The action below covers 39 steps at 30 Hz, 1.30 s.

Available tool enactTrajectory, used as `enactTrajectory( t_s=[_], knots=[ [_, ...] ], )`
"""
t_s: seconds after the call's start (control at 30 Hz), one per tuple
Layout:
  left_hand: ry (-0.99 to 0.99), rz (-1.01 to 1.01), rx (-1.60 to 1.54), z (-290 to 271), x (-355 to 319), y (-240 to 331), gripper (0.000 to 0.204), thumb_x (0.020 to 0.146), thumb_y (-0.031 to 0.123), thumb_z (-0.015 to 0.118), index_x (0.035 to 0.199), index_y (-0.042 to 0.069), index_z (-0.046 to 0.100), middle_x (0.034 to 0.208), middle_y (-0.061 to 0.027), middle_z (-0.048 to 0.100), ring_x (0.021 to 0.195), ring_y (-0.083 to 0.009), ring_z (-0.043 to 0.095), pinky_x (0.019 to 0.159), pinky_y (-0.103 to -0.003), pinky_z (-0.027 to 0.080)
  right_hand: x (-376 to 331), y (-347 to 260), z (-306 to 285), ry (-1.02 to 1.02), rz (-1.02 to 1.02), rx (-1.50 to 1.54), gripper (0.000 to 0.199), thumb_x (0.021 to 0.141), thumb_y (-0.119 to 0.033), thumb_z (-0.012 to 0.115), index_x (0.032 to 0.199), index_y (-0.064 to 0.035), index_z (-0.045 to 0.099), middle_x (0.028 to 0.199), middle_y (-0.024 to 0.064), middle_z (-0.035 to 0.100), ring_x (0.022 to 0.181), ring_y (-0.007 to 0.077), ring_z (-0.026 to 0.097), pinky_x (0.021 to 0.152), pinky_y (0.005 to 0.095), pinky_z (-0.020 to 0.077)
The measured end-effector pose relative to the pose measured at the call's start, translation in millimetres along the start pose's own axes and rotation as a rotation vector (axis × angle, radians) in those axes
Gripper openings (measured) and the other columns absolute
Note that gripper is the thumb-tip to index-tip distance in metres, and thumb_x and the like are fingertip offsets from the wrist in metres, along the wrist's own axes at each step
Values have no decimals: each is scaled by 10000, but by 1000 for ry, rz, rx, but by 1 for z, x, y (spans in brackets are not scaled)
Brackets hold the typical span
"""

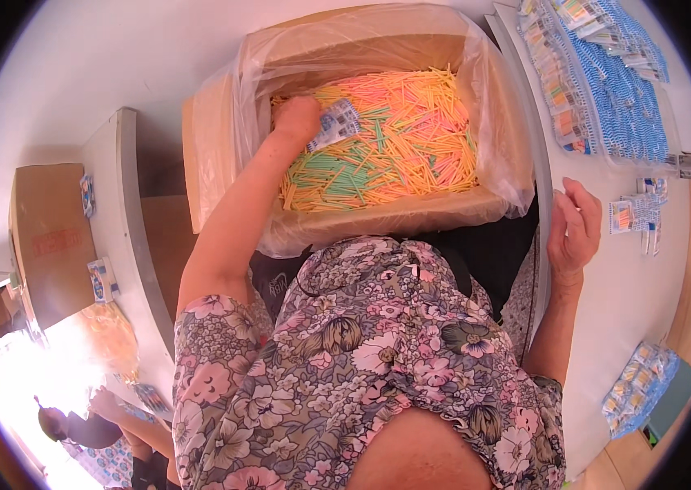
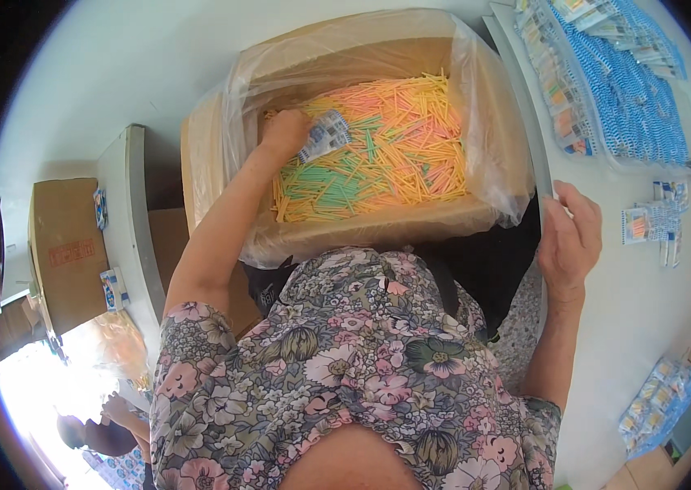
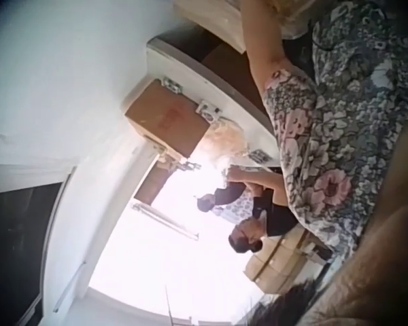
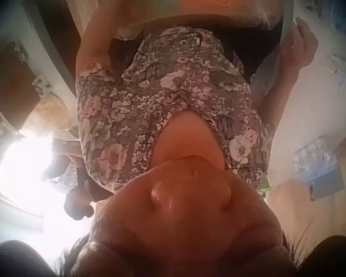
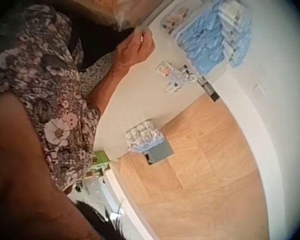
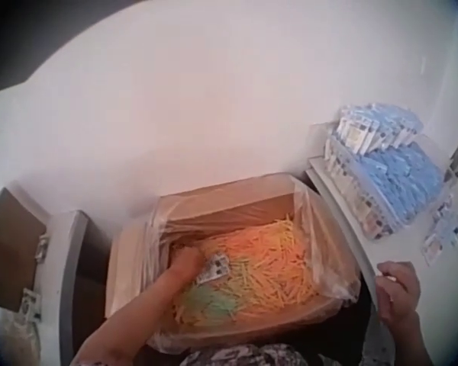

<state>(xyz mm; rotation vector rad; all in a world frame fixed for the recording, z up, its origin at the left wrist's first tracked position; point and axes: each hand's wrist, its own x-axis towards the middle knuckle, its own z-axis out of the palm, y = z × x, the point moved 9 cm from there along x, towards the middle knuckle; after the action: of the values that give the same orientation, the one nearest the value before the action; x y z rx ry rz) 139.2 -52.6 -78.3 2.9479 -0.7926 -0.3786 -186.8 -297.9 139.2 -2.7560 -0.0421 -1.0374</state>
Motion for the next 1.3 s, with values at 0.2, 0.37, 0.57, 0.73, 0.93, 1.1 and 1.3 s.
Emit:
enactTrajectory(
  t_s=[0.2,0.37,0.57,0.73,0.93,1.1,1.3],
  knots=[
    [433,273,264,-56,-31,38,166,824,169,592,864,35,682,879,-146,670,772,-353,636,701,-426,511,31,-34,30,-19,-83,180,218,753,108,614,954,24,613,1032,169,609,911,295,592,785,355,490],
    [21,291,-685,-76,-41,57,187,880,125,575,1029,45,654,817,-52,679,694,-122,624,623,-287,496,89,-58,116,-77,78,360,170,817,-70,639,961,16,609,970,137,622,861,244,611,764,318,490],
    [-82,326,-1328,-71,-39,65,179,894,140,573,919,-17,654,726,38,621,663,-19,531,582,-222,451,118,-42,233,-700,333,589,242,833,-166,639,975,25,593,865,97,633,781,206,620,683,316,494],
    [177,225,-1480,-65,-24,33,190,890,158,587,888,-19,657,707,45,611,626,-10,483,565,-207,412,76,-22,287,-883,-131,166,241,827,-153,618,1022,-11,612,993,139,618,890,266,600,774,348,474],
    [264,178,-1535,-52,-13,28,206,877,176,593,826,-14,657,647,55,572,591,-22,446,530,-234,383,26,-27,323,-878,-442,-213,381,793,-198,576,1161,-100,565,1157,96,548,1150,225,449,925,429,376],
    [318,141,-1422,-52,-9,26,196,848,181,608,795,-5,641,577,0,545,546,-53,434,511,-268,378,26,-33,333,-917,-589,-372,346,782,-200,574,1114,-98,567,1126,65,553,1133,221,454,924,438,349],
    [334,150,-1460,-51,-4,26,203,848,180,604,796,-13,636,595,-17,576,548,-70,451,522,-286,393,48,-37,312,-921,-537,-304,208,763,-172,579,952,-85,565,989,76,598,1057,235,497,880,423,352]
  ],
)
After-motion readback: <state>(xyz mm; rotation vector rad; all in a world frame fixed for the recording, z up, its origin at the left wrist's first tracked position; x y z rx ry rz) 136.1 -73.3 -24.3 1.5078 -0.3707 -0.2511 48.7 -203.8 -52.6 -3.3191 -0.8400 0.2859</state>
